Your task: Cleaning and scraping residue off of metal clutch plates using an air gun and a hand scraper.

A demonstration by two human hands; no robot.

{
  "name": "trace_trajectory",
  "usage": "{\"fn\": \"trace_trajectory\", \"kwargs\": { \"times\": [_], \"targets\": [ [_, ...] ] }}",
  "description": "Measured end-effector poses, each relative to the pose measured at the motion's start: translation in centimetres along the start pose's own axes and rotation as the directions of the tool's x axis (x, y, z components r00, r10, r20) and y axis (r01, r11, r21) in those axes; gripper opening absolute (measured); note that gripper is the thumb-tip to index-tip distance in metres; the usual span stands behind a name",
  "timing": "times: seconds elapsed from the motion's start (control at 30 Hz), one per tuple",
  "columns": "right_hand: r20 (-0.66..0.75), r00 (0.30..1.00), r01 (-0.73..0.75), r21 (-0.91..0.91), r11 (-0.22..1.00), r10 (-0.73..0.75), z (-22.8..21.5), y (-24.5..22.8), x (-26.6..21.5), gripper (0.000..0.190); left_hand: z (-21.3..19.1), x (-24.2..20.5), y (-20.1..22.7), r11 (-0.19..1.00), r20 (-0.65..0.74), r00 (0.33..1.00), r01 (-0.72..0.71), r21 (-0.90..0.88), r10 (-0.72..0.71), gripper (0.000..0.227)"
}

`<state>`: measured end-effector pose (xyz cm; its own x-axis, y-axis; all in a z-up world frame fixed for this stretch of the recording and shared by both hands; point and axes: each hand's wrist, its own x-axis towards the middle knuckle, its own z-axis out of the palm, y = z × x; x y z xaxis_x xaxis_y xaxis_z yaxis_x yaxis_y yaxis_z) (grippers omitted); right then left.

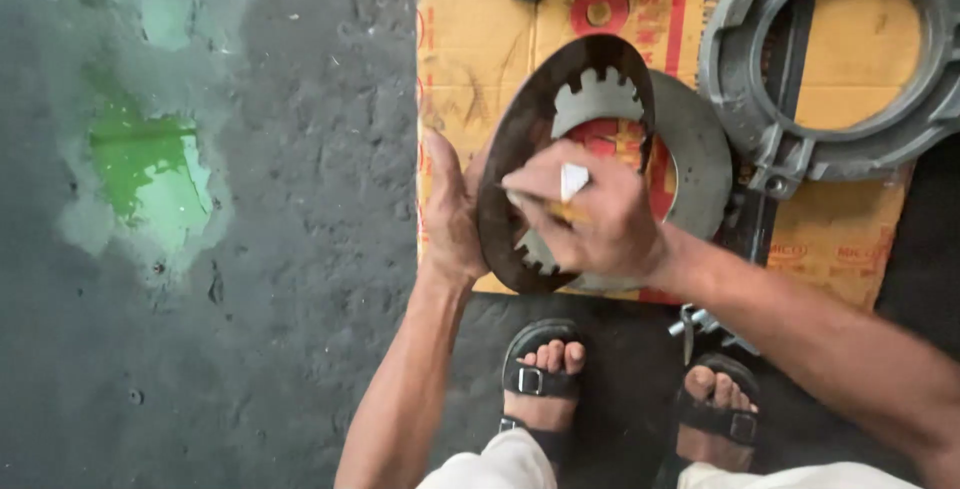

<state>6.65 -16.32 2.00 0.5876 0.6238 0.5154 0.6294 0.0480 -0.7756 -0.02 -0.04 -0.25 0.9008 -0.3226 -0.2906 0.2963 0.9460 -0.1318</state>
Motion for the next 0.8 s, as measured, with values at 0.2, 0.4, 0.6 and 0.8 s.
{"fn": "trace_trajectory", "kwargs": {
  "times": [0.2,0.4,0.6,0.8],
  "targets": [
    [0.051,0.994,0.094,-0.017,0.995,-0.093,0.1,-0.1,-0.8,0.029,-2.2,0.7,0.1,0.810,-0.012,0.980,-0.156,0.566,0.197,0.105],
    [-0.016,0.998,0.060,-0.116,0.991,-0.062,0.1,0.1,-0.4,0.029,-1.0,0.6,-0.2,0.971,0.205,0.978,-0.082,0.222,0.036,0.098],
    [-0.004,1.000,0.010,-0.061,0.998,-0.010,-1.0,0.3,0.8,0.029,-3.1,-0.4,0.3,0.983,0.262,0.965,-0.053,0.176,0.005,0.106],
    [-0.035,0.999,0.005,-0.077,0.997,-0.008,-1.2,0.3,0.5,0.017,-0.6,1.1,0.0,0.737,0.042,0.994,-0.105,0.668,0.104,0.107]
  ]
}}
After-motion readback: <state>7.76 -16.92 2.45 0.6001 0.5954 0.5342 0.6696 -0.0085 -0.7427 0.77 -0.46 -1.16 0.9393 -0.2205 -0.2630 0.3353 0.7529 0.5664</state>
